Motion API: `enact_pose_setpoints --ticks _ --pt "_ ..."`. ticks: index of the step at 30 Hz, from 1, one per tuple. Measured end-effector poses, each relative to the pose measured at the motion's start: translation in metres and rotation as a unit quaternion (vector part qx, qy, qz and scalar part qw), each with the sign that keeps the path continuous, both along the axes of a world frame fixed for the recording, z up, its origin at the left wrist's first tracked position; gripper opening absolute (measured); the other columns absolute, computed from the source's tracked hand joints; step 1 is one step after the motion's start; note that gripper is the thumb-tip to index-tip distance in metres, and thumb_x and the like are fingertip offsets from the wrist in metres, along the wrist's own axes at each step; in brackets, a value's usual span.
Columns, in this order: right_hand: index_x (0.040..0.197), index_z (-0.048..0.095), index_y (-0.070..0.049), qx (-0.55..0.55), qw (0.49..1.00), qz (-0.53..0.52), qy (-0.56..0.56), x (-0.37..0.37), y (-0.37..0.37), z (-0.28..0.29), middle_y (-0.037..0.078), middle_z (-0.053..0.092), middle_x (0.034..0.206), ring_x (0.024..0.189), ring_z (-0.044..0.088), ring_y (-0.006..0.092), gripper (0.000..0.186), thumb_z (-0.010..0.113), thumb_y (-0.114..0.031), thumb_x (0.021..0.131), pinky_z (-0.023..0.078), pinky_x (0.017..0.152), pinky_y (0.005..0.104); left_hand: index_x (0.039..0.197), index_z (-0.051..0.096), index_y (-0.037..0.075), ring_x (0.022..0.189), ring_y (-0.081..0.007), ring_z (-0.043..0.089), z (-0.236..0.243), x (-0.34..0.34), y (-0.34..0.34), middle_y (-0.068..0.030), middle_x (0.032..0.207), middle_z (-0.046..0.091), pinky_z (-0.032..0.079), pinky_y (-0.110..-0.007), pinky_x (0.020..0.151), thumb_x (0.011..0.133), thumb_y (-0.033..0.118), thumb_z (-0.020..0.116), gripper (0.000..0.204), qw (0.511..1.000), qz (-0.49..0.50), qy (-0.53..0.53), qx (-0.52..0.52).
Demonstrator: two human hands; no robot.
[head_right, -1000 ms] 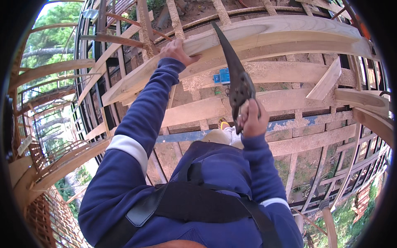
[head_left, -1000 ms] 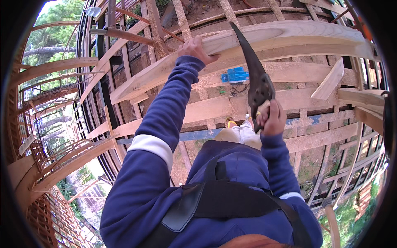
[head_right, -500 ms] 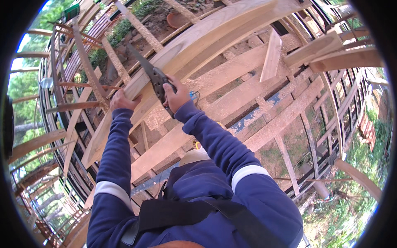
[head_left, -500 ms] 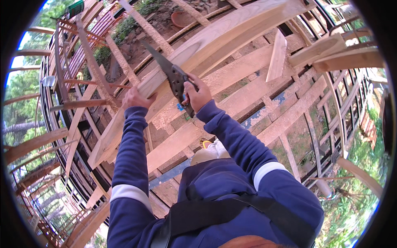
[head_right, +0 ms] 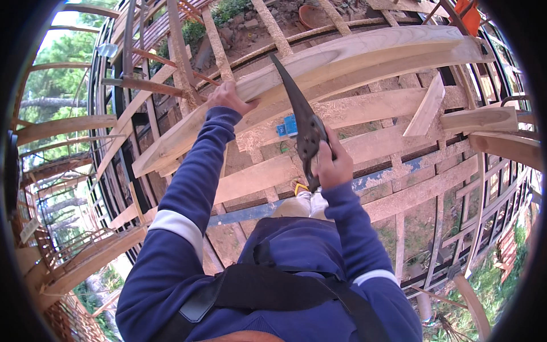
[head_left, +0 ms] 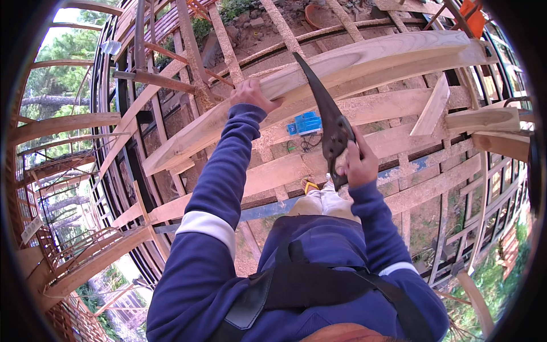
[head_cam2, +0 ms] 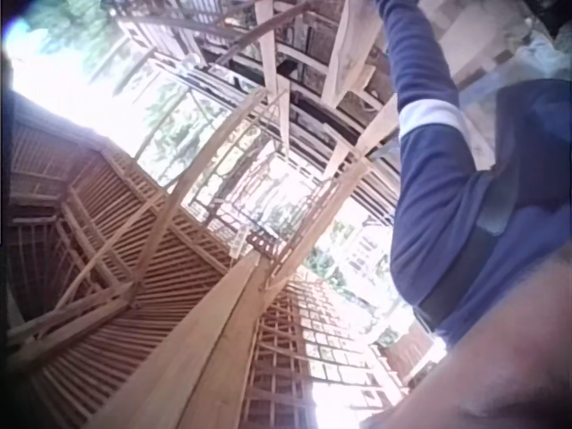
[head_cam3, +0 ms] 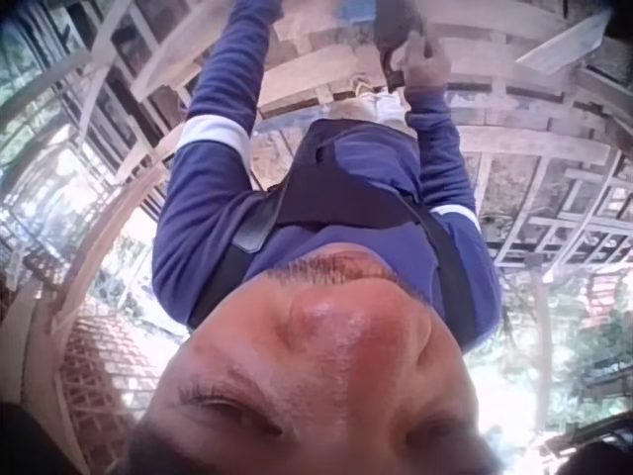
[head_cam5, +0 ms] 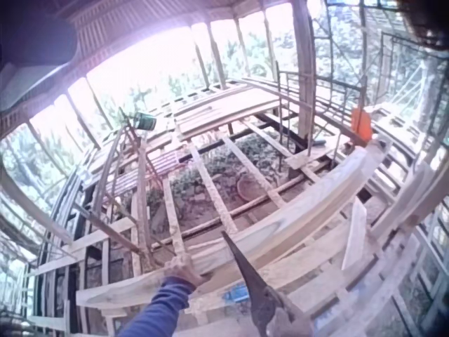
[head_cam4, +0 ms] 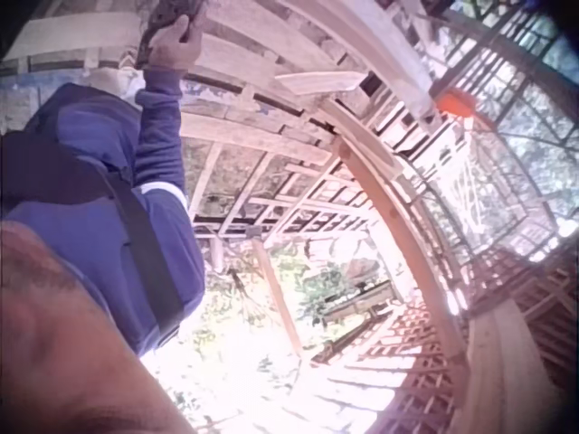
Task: The person measures a wooden board with a square, marks a line with a pencil, and then saws the board along the marked line while standing on a wooden frame.
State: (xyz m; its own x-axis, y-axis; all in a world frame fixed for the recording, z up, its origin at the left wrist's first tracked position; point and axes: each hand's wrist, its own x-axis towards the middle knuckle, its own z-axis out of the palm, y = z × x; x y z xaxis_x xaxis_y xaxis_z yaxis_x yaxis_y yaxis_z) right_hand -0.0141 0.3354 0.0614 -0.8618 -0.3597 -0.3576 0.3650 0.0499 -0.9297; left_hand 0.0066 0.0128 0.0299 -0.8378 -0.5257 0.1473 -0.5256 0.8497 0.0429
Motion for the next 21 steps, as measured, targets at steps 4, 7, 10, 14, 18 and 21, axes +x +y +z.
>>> enact_pose_setpoints --ticks 4,7,10,14,18,21 --pt "0.143 0.056 -0.003 0.022 1.0 -0.007 -0.007 0.013 0.028 0.009 -0.005 0.046 0.062 0.046 0.041 0.0032 0.042 0.053 -0.013 0.103 0.041 0.041 0.0244 0.108 0.067 0.005 0.1 -0.0339 0.067 -0.001 -0.006 0.006 -0.0164 0.105 0.07 0.05 -0.045 0.091 0.06 0.063 0.083 0.077 1.0 -0.006 0.008 0.013" --pt "0.142 0.057 -0.004 0.004 1.0 -0.005 0.015 -0.037 -0.039 0.004 -0.005 0.042 0.061 0.046 0.043 0.0048 0.042 0.055 -0.018 0.103 0.041 0.04 0.0256 0.109 0.068 0.006 0.102 -0.0322 0.067 0.002 -0.01 0.01 -0.0148 0.107 0.07 0.05 -0.044 0.092 0.06 0.064 0.083 0.078 1.0 -0.006 0.001 0.01" --pt "0.139 0.059 -0.003 -0.03 0.999 0.012 0.019 -0.103 -0.077 -0.011 -0.002 0.047 0.059 0.042 0.045 0.0076 0.04 0.058 -0.017 0.101 0.042 0.039 0.0272 0.109 0.069 0.007 0.103 -0.0307 0.066 0.001 -0.023 0.009 -0.0134 0.108 0.07 0.051 -0.044 0.093 0.06 0.066 0.083 0.078 1.0 -0.012 -0.006 0.005" --pt "0.142 0.056 -0.004 -0.018 1.0 0.011 -0.012 -0.039 -0.045 -0.005 -0.004 0.045 0.06 0.045 0.042 0.0042 0.042 0.056 -0.015 0.102 0.04 0.042 0.0237 0.106 0.067 0.005 0.1 -0.034 0.067 -0.015 0.0 -0.007 -0.0174 0.104 0.07 0.052 -0.046 0.092 0.06 0.065 0.084 0.078 1.0 -0.02 0.014 0.019" --pt "0.147 0.052 -0.005 0.026 0.999 -0.012 -0.037 0.026 0.045 0.001 -0.006 0.042 0.059 0.046 0.038 0.0026 0.043 0.051 -0.017 0.105 0.038 0.042 0.0217 0.103 0.065 0.004 0.095 -0.0344 0.068 -0.002 -0.005 -0.001 -0.0178 0.099 0.07 0.052 -0.045 0.09 0.061 0.069 0.081 0.079 0.999 -0.005 -0.015 0.03" --pt "0.149 0.049 -0.006 0.01 0.999 -0.017 -0.03 -0.006 0.004 0.002 -0.007 0.039 0.06 0.044 0.035 0.0022 0.043 0.047 -0.018 0.107 0.037 0.041 0.0216 0.104 0.066 0.005 0.101 -0.0329 0.067 0.01 0.003 -0.005 -0.0172 0.104 0.07 0.051 -0.045 0.093 0.065 0.075 0.076 0.081 1.0 0.002 -0.025 -0.002"
